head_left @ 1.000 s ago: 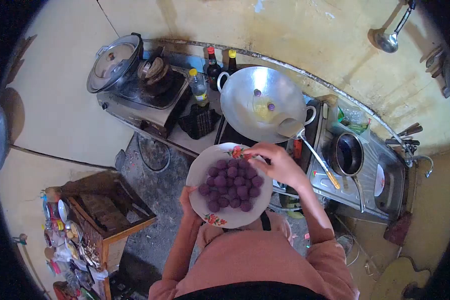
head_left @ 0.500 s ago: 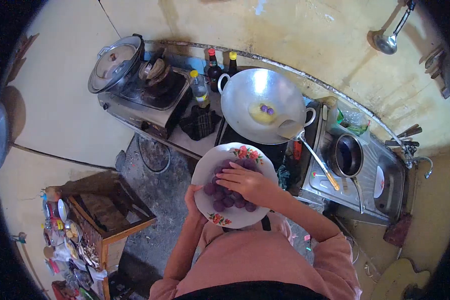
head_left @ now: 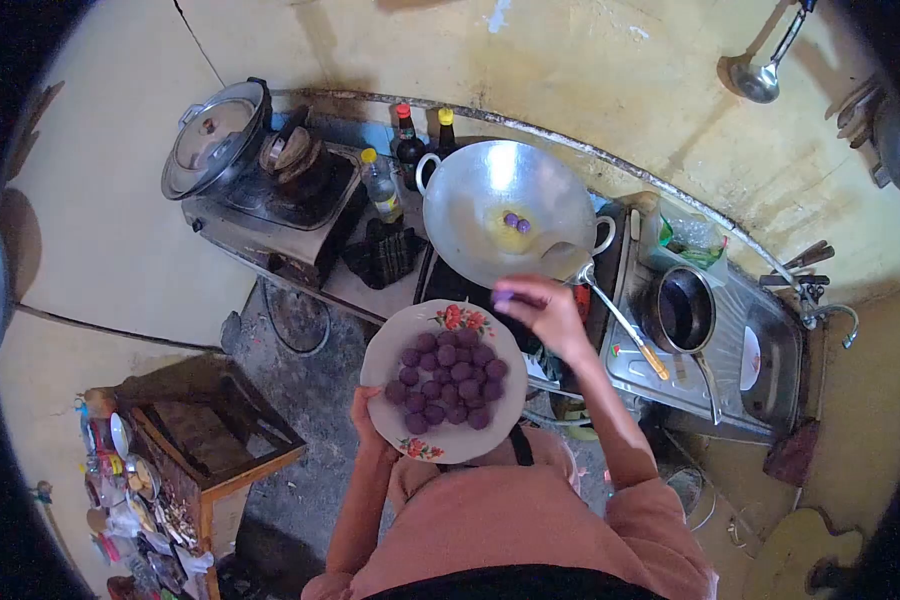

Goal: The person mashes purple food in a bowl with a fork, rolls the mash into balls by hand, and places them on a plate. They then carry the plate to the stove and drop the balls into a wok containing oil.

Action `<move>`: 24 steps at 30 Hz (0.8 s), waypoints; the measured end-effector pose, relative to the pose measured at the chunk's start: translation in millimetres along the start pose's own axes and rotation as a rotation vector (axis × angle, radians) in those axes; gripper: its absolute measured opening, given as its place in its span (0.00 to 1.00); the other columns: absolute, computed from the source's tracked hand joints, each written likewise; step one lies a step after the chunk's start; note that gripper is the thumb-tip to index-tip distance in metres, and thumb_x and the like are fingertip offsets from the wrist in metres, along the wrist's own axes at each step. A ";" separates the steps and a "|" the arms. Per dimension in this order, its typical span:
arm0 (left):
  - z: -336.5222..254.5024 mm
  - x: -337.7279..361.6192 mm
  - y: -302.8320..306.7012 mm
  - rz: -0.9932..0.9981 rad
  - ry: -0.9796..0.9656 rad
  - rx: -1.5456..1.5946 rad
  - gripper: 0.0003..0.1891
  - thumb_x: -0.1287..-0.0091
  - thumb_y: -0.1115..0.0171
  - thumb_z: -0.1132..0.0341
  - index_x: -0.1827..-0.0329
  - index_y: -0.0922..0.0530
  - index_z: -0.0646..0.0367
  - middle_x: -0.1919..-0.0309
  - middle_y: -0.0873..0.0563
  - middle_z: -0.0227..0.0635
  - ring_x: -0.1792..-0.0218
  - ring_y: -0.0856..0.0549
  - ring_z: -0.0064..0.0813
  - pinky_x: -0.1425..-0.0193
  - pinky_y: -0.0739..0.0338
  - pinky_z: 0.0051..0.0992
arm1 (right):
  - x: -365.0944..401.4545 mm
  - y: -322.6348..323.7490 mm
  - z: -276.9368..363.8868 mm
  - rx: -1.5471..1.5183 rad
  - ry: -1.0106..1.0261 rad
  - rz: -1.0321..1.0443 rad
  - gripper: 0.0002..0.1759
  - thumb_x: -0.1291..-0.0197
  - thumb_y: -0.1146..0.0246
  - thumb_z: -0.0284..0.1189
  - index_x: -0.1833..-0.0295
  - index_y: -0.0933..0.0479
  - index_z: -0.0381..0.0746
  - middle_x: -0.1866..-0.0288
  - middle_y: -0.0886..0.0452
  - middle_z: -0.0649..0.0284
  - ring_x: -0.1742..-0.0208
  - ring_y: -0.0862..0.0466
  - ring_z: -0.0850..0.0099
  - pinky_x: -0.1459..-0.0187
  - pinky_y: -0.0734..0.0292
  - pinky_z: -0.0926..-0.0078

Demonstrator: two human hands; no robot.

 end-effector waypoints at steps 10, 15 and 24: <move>3.3 -8.5 8.9 0.086 -0.030 0.011 0.31 0.50 0.50 0.54 0.44 0.35 0.63 0.51 0.26 0.45 0.52 0.25 0.43 0.45 0.31 0.40 | -35.7 7.0 -115.6 0.597 -0.060 0.133 0.16 0.56 0.37 0.18 0.57 0.22 0.35 0.60 0.22 0.54 0.56 0.21 0.58 0.54 0.26 0.71; 8.4 -13.0 14.7 0.068 0.009 -0.015 0.31 0.50 0.50 0.54 0.44 0.34 0.63 0.51 0.26 0.45 0.51 0.25 0.43 0.44 0.31 0.40 | -28.4 11.5 -79.2 0.585 0.030 0.027 0.15 0.54 0.39 0.17 0.56 0.22 0.37 0.60 0.21 0.52 0.56 0.21 0.58 0.53 0.26 0.70; 10.5 -13.9 -9.4 0.146 0.079 0.016 0.32 0.51 0.49 0.53 0.43 0.34 0.62 0.50 0.25 0.44 0.50 0.26 0.42 0.45 0.31 0.39 | 53.3 -85.7 81.1 0.294 0.389 0.437 0.16 0.51 0.38 0.24 0.54 0.24 0.40 0.56 0.25 0.60 0.53 0.25 0.64 0.52 0.31 0.68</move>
Point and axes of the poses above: each hand's wrist, its own x-axis away from the middle knuckle, its own y-axis out of the back of the hand, z = x × y, the point moved 9 cm from there along -x, towards the middle knuckle
